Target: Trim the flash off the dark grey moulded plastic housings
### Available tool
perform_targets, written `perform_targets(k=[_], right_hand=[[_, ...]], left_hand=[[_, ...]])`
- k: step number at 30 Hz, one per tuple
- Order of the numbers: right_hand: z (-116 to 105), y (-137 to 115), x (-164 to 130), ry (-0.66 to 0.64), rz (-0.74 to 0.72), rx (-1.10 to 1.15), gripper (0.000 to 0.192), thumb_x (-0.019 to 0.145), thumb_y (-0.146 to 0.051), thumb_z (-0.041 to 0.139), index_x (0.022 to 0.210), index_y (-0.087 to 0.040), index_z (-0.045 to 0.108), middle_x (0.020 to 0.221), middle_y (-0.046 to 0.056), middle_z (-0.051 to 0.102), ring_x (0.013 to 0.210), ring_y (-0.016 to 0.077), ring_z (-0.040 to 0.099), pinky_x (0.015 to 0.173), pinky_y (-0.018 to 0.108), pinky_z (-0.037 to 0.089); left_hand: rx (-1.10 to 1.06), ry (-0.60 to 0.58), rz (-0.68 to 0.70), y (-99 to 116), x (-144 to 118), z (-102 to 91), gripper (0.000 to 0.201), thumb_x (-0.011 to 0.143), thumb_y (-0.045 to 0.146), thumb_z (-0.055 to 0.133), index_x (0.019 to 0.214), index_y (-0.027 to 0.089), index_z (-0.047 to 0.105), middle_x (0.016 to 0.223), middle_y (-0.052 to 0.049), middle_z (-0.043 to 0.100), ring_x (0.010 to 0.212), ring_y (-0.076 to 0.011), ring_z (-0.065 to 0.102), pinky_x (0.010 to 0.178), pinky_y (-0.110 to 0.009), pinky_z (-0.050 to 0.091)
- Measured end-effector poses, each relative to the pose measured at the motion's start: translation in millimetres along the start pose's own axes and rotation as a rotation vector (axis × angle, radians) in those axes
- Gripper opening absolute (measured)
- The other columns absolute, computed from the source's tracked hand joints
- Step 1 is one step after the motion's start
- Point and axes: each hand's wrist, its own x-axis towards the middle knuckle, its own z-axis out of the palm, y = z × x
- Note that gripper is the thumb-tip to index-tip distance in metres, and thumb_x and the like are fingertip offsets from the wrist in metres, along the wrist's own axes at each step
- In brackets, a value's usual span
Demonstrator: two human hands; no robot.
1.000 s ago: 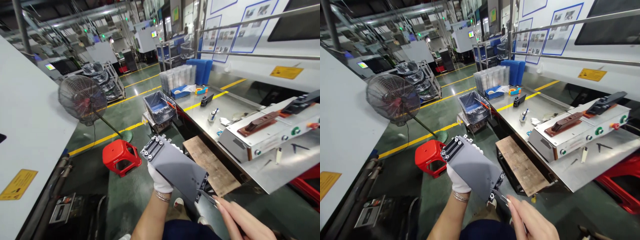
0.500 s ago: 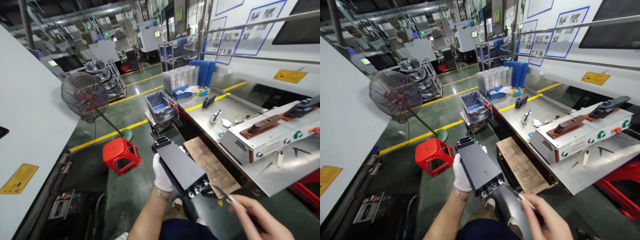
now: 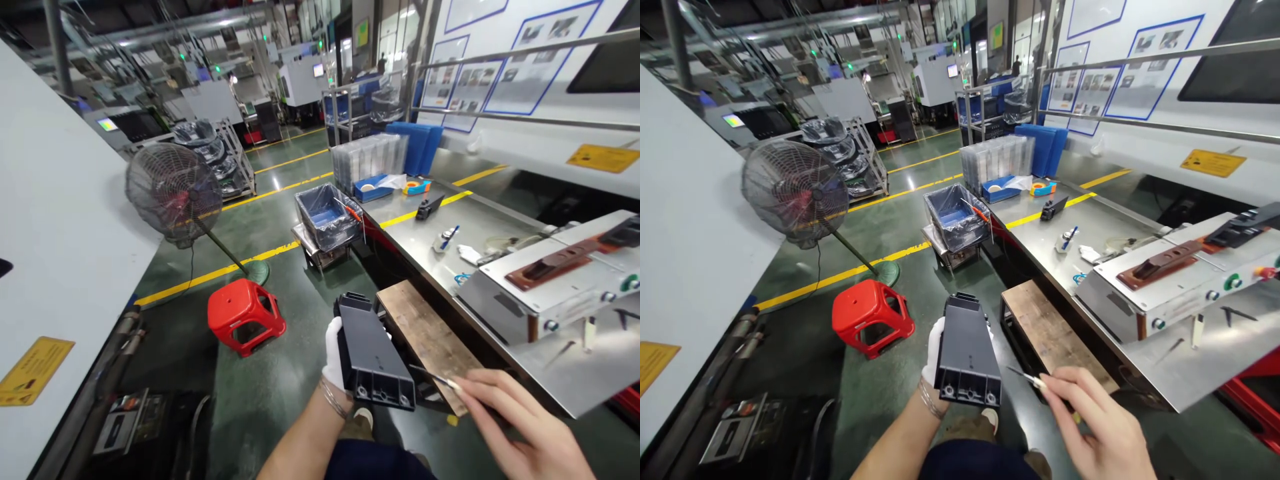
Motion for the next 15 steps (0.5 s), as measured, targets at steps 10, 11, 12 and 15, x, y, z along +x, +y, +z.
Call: perform_targets(k=[10, 11, 12, 15], right_hand=[[34.6, -4.8, 24.9, -0.078, -0.022, 0.043, 0.012, 0.094, -0.024, 0.058, 0.092, -0.024, 0.069, 0.087, 0.006, 0.068, 0.073, 0.0132, 0.072, 0.066, 0.015, 0.057], [38.0, -4.0, 28.4, -0.061, -0.016, 0.029, 0.012, 0.094, -0.023, 0.058, 0.092, -0.024, 0.070, 0.087, 0.006, 0.068, 0.073, 0.0132, 0.072, 0.066, 0.015, 0.057], [41.5, -3.2, 32.4, -0.029, -0.003, 0.013, 0.012, 0.094, -0.023, 0.059, 0.091, -0.023, 0.070, 0.087, 0.006, 0.068, 0.072, 0.0131, 0.071, 0.065, 0.015, 0.057], [53.0, -0.6, 44.9, -0.015, -0.025, 0.061, 0.012, 0.094, -0.022, 0.058, 0.094, -0.023, 0.070, 0.088, 0.005, 0.067, 0.071, 0.0126, 0.071, 0.064, 0.015, 0.057]], left_hand=[[-0.012, 0.101, -0.024, 35.0, 4.5, 5.9, 0.063, 0.091, 0.053, 0.034, 0.071, 0.009, 0.073, 0.065, -0.013, 0.069, 0.063, -0.0237, 0.064, 0.085, -0.040, 0.048], [-0.012, 0.110, -0.017, 37.2, 6.2, 5.5, 0.062, 0.091, 0.053, 0.034, 0.070, 0.009, 0.073, 0.065, -0.013, 0.069, 0.063, -0.0238, 0.064, 0.085, -0.040, 0.048], [-0.008, 0.121, -0.012, 39.1, 8.0, 5.2, 0.063, 0.091, 0.054, 0.034, 0.070, 0.009, 0.073, 0.065, -0.013, 0.069, 0.063, -0.0238, 0.064, 0.084, -0.040, 0.048], [0.010, 0.169, 0.001, 42.4, 14.8, 4.5, 0.067, 0.093, 0.055, 0.031, 0.071, 0.009, 0.073, 0.064, -0.012, 0.070, 0.059, -0.0225, 0.062, 0.080, -0.038, 0.047]])
